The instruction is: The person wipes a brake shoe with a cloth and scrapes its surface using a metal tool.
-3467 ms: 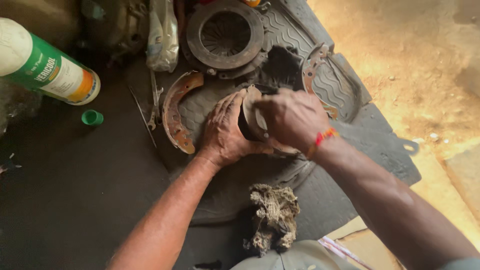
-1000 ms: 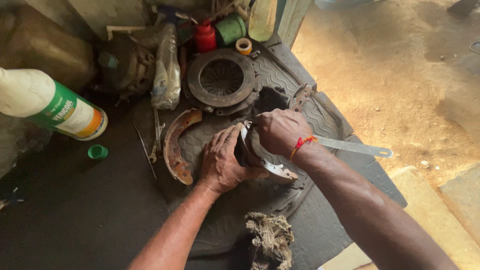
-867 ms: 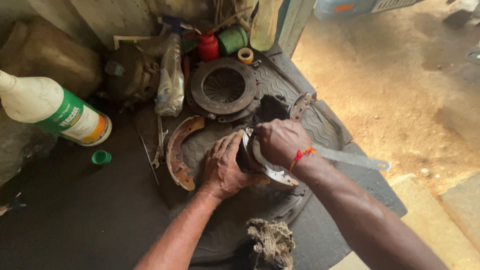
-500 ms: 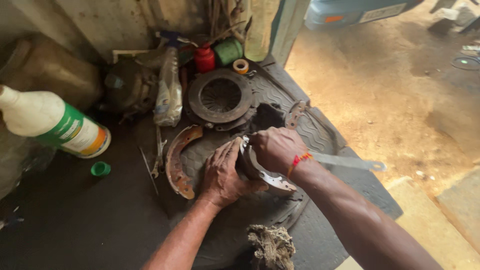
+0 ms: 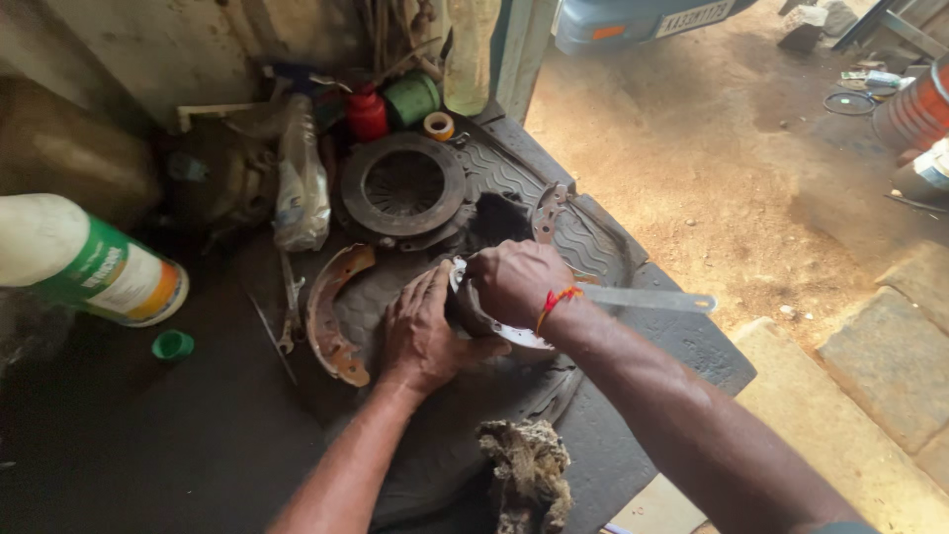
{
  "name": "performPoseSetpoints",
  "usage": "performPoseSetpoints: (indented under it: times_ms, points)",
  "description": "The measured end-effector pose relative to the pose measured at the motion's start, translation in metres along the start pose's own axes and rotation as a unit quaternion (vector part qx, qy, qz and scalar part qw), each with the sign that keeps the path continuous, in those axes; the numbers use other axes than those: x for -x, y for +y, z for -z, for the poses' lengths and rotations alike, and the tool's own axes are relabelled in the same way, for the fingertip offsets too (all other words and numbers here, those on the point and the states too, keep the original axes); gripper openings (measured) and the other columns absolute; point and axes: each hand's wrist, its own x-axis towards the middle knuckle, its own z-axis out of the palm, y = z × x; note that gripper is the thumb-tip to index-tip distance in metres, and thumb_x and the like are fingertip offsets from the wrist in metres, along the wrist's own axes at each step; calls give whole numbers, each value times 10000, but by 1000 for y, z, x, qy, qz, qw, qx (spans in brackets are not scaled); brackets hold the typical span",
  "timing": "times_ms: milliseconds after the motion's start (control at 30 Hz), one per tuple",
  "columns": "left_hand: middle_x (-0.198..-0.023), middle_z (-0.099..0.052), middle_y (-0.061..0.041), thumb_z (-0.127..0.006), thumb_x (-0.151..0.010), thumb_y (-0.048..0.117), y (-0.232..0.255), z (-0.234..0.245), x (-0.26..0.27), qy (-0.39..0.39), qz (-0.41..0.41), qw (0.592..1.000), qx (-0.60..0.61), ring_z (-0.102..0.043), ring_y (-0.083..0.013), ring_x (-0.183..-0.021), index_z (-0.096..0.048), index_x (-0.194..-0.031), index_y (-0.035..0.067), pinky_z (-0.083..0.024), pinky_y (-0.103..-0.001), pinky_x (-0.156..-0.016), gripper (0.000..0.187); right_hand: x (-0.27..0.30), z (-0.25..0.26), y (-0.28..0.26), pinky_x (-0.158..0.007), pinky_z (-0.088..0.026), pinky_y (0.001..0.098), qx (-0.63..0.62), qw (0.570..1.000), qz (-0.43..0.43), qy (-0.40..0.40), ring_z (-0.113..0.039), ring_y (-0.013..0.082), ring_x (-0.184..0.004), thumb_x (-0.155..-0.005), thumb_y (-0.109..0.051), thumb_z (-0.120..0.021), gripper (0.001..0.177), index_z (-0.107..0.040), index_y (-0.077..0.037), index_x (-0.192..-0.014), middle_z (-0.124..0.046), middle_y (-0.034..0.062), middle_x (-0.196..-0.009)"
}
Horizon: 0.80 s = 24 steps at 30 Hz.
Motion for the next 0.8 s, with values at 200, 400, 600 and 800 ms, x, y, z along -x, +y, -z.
performPoseSetpoints:
  times_ms: [200, 400, 600, 800]
  points:
    - [-1417, -569, -229, -907, -482, 692, -2, -6, 5, -5, 19, 1000, 7, -526, -387, -1327, -471, -1451, -17, -396, -507, -1101, 1277, 2, -5, -1, -758, -585, 474, -7, 1000, -11, 9, -737, 353, -862, -873, -224, -592, 243, -776, -209, -1031, -756, 153, -911]
    - [-1456, -551, -205, -917, -477, 678, -3, -4, 5, -20, 38, 999, 23, -483, -369, -1374, -452, -1478, 8, -359, -510, -1132, 1292, -3, -11, -1, -752, -588, 469, 11, 999, -31, 22, -735, 359, -853, -880, -243, -592, 232, -786, -206, -1002, -751, 155, -906]
    - [-1471, -528, -195, -936, -457, 654, 0, -5, 7, -32, 63, 997, 22, -460, -354, -1382, -442, -1477, 14, -344, -507, -1126, 1301, -7, -20, 5, -732, -595, 458, 39, 999, -18, 17, -740, 352, -849, -854, -249, -622, 212, -788, -166, -957, -751, 152, -894]
    - [-1473, -541, -175, -927, -457, 654, -1, -1, 6, -26, 60, 998, 21, -468, -338, -1386, -453, -1477, 33, -348, -498, -1135, 1285, 0, -24, -1, -730, -583, 475, 6, 998, 2, 62, -735, 359, -829, -856, -270, -628, 202, -792, -186, -938, -754, 149, -873]
